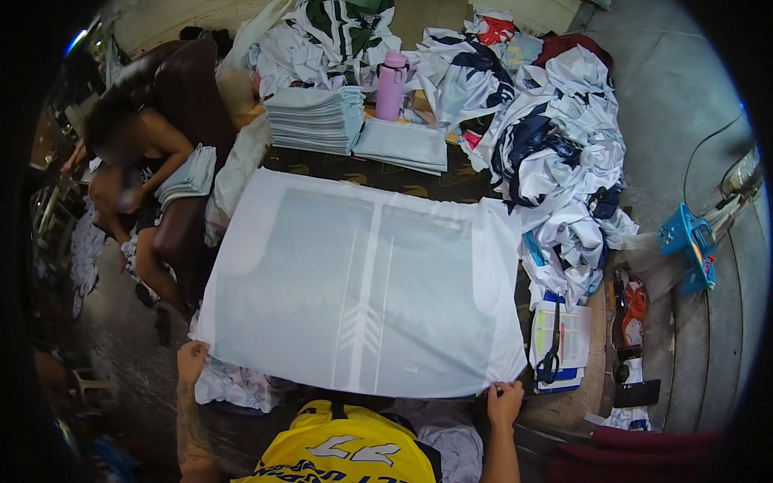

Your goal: The person cuts large sheets of white fabric using shears on a cluttered table. They repeatedly trim the edges of the fabric, fold the cut pieces, and place them into a pile. The person also handles a blue and white patterned jersey, cutting it with the shears.

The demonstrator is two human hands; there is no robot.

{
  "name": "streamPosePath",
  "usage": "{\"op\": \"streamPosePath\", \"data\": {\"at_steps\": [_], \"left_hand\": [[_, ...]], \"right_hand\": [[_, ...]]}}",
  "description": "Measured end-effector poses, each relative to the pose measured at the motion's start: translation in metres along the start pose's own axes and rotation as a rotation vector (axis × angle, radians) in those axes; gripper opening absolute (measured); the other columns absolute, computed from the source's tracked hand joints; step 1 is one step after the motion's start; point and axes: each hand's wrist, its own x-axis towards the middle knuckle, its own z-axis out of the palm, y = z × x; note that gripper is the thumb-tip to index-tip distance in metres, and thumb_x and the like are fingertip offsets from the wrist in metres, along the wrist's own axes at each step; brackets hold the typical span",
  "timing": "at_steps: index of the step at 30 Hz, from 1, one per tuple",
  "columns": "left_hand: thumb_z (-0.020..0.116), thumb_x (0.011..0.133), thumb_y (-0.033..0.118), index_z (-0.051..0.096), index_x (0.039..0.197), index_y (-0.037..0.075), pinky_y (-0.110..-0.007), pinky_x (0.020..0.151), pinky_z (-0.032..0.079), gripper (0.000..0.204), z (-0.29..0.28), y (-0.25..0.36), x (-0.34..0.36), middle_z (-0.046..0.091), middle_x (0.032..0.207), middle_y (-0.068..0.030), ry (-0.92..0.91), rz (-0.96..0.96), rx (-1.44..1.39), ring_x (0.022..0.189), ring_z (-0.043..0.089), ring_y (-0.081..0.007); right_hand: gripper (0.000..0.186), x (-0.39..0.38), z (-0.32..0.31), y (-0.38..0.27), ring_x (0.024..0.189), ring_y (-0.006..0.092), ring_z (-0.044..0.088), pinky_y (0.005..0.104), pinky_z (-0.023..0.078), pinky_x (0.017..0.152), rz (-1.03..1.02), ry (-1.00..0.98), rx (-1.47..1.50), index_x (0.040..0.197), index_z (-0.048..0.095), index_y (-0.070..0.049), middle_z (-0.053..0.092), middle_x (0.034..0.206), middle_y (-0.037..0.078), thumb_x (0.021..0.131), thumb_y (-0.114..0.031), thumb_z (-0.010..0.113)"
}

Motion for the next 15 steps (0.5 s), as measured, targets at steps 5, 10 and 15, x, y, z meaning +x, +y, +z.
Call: {"op": "streamPosePath", "data": {"at_steps": [5, 10, 15], "left_hand": [[0.082, 0.088, 0.02, 0.075, 0.123, 0.009, -0.045, 0.093, 0.052, 0.038, 0.02, 0.046, 0.058, 0.066, 0.119, -0.0173, 0.166, 0.287, 0.173, 0.111, 0.065, -0.0372], [0.078, 0.093, 0.024, 0.061, 0.148, 0.011, -0.054, 0.11, 0.042, 0.059, 0.108, 0.121, 0.215, 0.059, 0.138, -0.0179, 0.24, 0.571, 0.154, 0.13, 0.055, -0.0393], [0.069, 0.091, 0.012, 0.062, 0.128, 0.015, -0.054, 0.099, 0.046, 0.038, 0.164, 0.192, 0.344, 0.059, 0.125, -0.0123, 0.165, 0.479, 0.419, 0.123, 0.057, -0.0352]], "right_hand": [[0.034, 0.012, -0.004, -0.071, 0.117, 0.0392, 0.058, 0.0502, 0.048, 0.103, -0.015, 0.057, 0.099, 0.118, 0.077, -0.004, 0.062, 0.118, 0.017, 0.089, -0.022, 0.077], [0.036, 0.071, 0.033, -0.19, 0.118, 0.0394, 0.059, 0.0485, 0.049, 0.102, -0.309, -0.045, 0.173, 0.124, 0.073, -0.005, 0.065, 0.122, 0.018, 0.091, -0.02, 0.078], [0.036, 0.077, 0.044, -0.23, 0.116, 0.0396, 0.06, 0.0478, 0.051, 0.1, -0.305, -0.269, 0.101, 0.124, 0.073, -0.006, 0.066, 0.121, 0.018, 0.092, -0.022, 0.079]]}}
